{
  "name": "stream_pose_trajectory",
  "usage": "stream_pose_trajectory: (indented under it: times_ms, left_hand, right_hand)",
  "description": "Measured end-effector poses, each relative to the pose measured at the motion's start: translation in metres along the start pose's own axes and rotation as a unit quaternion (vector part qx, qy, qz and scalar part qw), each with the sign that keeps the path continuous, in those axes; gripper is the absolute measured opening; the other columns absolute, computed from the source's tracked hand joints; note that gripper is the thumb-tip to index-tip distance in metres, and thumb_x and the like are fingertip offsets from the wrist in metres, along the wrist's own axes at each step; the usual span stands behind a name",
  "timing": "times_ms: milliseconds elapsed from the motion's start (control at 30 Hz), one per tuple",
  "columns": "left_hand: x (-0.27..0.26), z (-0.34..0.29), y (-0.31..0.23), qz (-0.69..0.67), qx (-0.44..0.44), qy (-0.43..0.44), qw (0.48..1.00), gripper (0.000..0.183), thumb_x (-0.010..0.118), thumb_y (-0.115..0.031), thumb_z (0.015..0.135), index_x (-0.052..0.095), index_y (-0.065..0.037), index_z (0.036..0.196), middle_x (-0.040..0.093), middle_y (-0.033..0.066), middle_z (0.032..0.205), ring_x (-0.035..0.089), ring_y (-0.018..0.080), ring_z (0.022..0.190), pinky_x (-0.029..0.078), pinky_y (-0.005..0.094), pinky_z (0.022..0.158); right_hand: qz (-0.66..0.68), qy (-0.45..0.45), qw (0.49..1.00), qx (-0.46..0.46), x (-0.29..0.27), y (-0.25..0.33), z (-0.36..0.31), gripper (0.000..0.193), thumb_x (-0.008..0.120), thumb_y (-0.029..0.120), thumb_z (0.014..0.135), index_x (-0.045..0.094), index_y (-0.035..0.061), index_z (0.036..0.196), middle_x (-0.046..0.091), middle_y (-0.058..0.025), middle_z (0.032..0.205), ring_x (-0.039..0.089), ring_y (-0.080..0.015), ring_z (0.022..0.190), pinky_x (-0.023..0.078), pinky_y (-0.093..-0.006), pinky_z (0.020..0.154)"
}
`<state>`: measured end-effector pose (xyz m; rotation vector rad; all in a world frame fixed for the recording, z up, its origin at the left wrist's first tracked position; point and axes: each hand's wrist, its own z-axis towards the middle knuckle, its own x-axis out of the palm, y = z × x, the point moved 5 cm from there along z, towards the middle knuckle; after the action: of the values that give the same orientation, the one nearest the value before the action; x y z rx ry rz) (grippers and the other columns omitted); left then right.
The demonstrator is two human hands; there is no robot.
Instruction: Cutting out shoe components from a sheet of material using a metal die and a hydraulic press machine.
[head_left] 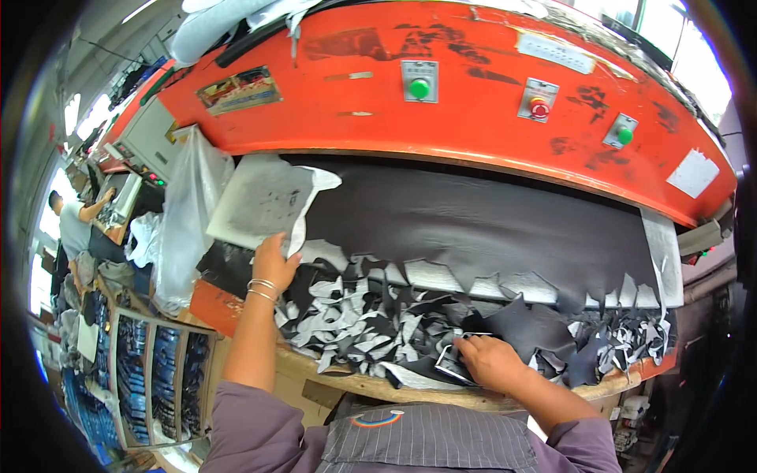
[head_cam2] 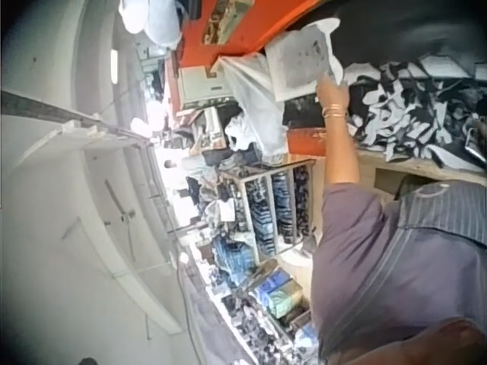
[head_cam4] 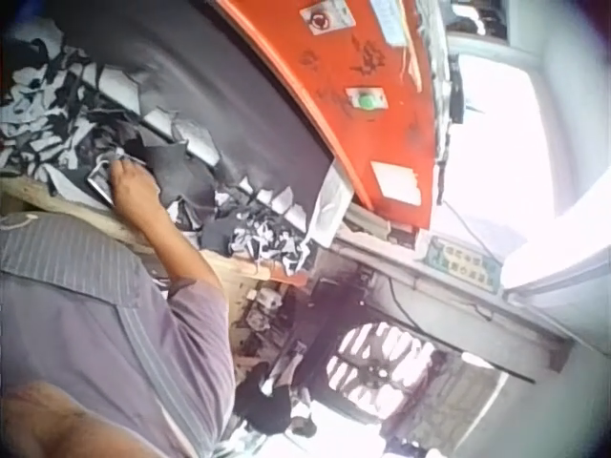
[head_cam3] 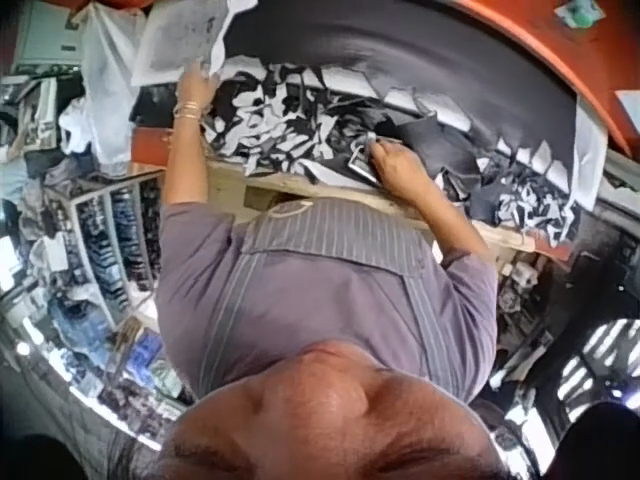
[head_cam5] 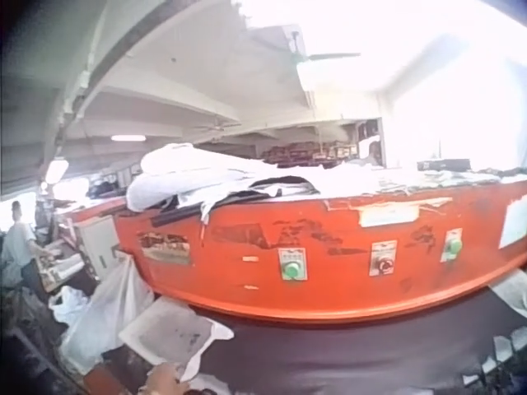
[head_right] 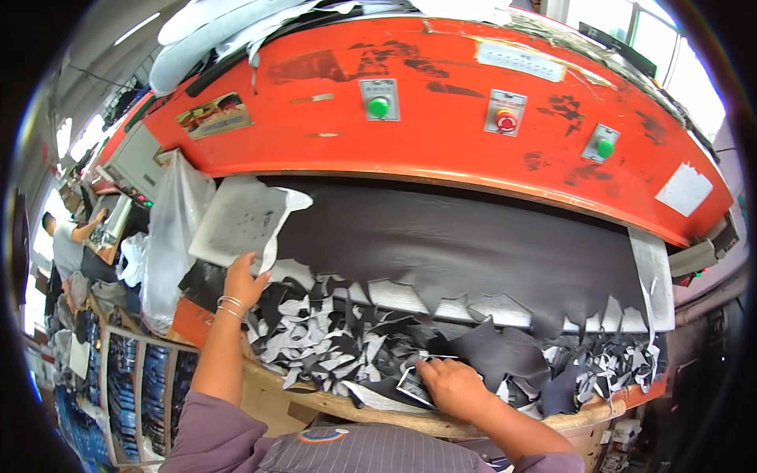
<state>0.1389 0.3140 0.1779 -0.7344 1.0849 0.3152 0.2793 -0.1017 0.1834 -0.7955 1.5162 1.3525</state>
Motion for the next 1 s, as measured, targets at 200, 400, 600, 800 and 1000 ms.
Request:
stream_pose_trajectory:
  times_ms: [200,400,600,800,1000]
  left_hand:
    - [0.01,0.031,-0.018,-0.044,0.145,0.003,0.988,0.026,0.065,-0.019,0.081,0.067,-0.006,0.103,0.066,0.013,0.108,0.058,0.034,0.104,0.044,0.0433,0.092]
    - [0.048,0.039,0.04,-0.064,0.189,-0.056,0.978,0.03,0.057,-0.023,0.087,0.068,-0.009,0.111,0.063,0.0077,0.122,0.053,0.0285,0.119,0.037,0.0452,0.102]
    - [0.047,0.048,0.051,-0.111,0.175,-0.058,0.977,0.037,0.056,-0.02,0.087,0.06,-0.006,0.121,0.062,0.0098,0.124,0.052,0.0291,0.121,0.036,0.0436,0.103]
    - [0.054,0.053,0.067,-0.187,0.125,-0.038,0.974,0.071,0.056,-0.01,0.084,0.021,0.003,0.144,0.061,0.012,0.125,0.053,0.0333,0.117,0.035,0.0454,0.105]
    - [0.058,0.059,0.069,-0.207,0.123,-0.024,0.97,0.076,0.054,-0.006,0.083,0.012,0.004,0.146,0.059,0.0121,0.127,0.052,0.0311,0.119,0.034,0.0455,0.106]
  right_hand:
    - [-0.021,0.164,0.985,0.047,0.024,-0.004,0.028,0.026,0.052,0.012,0.083,0.059,0.0074,0.108,0.067,-0.0151,0.089,0.066,-0.0335,0.081,0.054,-0.0419,0.07]
    - [0.19,0.025,0.964,0.184,-0.032,0.048,0.102,0.015,0.065,0.013,0.085,0.066,0.0038,0.097,0.067,-0.0148,0.077,0.067,-0.0302,0.069,0.052,-0.0347,0.062]
    - [0.146,-0.098,0.955,0.239,-0.013,0.055,0.292,0.019,0.061,0.018,0.088,0.066,0.0018,0.098,0.066,-0.0209,0.078,0.064,-0.0388,0.073,0.051,-0.0401,0.066]
    - [0.178,-0.112,0.911,0.356,0.036,0.035,0.41,0.02,0.057,0.016,0.088,0.067,0.001,0.097,0.065,-0.0269,0.088,0.063,-0.0438,0.088,0.051,-0.0463,0.078]
    - [0.024,-0.121,0.947,0.298,0.046,0.029,0.43,0.025,0.057,0.017,0.088,0.063,0.002,0.107,0.066,-0.0243,0.092,0.065,-0.0404,0.088,0.052,-0.0447,0.077]
